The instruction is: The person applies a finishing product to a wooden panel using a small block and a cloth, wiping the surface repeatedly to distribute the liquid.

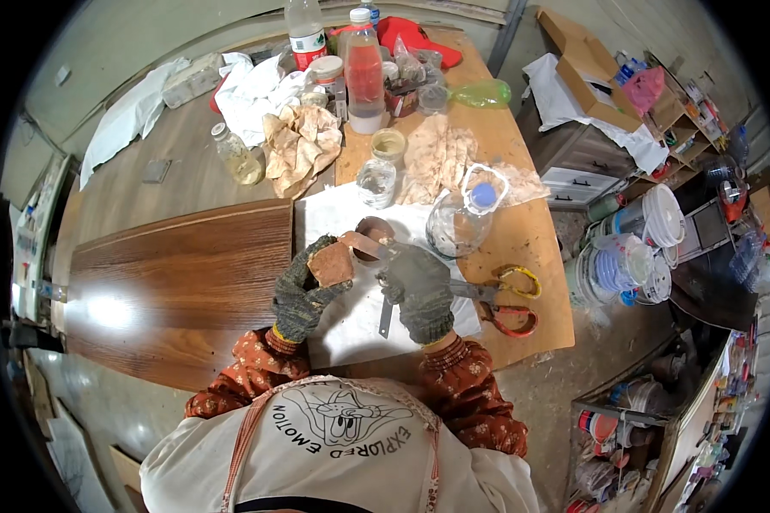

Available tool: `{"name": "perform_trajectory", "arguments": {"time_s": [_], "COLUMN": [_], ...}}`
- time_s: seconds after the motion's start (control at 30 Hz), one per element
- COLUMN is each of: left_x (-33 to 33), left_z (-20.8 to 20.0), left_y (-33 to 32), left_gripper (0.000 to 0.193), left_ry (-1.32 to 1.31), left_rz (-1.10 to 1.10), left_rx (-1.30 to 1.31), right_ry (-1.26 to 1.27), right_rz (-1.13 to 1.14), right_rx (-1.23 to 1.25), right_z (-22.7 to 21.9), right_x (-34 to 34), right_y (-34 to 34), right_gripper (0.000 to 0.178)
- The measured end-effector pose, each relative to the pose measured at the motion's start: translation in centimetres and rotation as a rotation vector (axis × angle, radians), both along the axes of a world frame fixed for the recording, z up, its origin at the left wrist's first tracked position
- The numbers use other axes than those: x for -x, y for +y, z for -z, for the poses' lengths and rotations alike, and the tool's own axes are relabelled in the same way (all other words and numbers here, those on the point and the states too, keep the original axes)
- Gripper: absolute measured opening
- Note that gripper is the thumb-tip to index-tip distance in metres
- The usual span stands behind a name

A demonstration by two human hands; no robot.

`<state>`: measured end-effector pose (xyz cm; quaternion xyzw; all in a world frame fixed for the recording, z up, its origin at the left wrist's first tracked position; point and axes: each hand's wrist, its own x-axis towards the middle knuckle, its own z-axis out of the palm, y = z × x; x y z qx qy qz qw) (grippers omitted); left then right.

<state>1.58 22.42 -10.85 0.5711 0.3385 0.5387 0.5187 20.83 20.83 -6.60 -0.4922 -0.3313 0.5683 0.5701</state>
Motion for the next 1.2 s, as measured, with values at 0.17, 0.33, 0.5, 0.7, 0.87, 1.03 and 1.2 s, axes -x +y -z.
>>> {"name": "perform_trajectory", "arguments": {"time_s": [0.17,0.33,0.5,0.7,0.87,1.03,1.2], "left_x": [0.3,0.3,0.4,0.3,0.7,0.0,0.2], "left_z": [-0.3,-0.5,-0.4,-0.4,0.2,-1.0,0.1], "left_y": [0.1,0.1,0.1,0.0,0.2,-0.1,0.1], "left_gripper": [0.065,0.065,0.061,0.055,0.054,0.055,0.057], "left_ry": [0.002,-0.002,-0.108,-0.151,-0.162,-0.054,0.000], "left_rz": [0.071,0.039,0.079,0.013,0.024,-0.036,-0.137], "left_rx": [0.079,0.025,0.132,0.197,0.137,0.066,-0.046], "right_ry": [-0.243,0.173,-0.751,-1.652,-1.616,-1.540,-1.792], "right_rz": [-0.130,-0.019,-0.037,-0.161,-0.471,-0.298,-0.374], "right_rx": [-0.262,0.032,-0.360,-0.915,-0.925,-0.865,-0.898], "right_z": [0.4,0.1,-0.9,0.7,-0.8,1.4,1.9], "right_x": [0.0,-0.3,-0.5,-0.1,-0.3,-0.2,1.3], "right_y": [-0.3,0.0,-1.1,-2.7,-4.2,-2.6,-4.1], "right_gripper": [0.019,0.020,0.029,0.044,0.045,0.043,0.055]}}
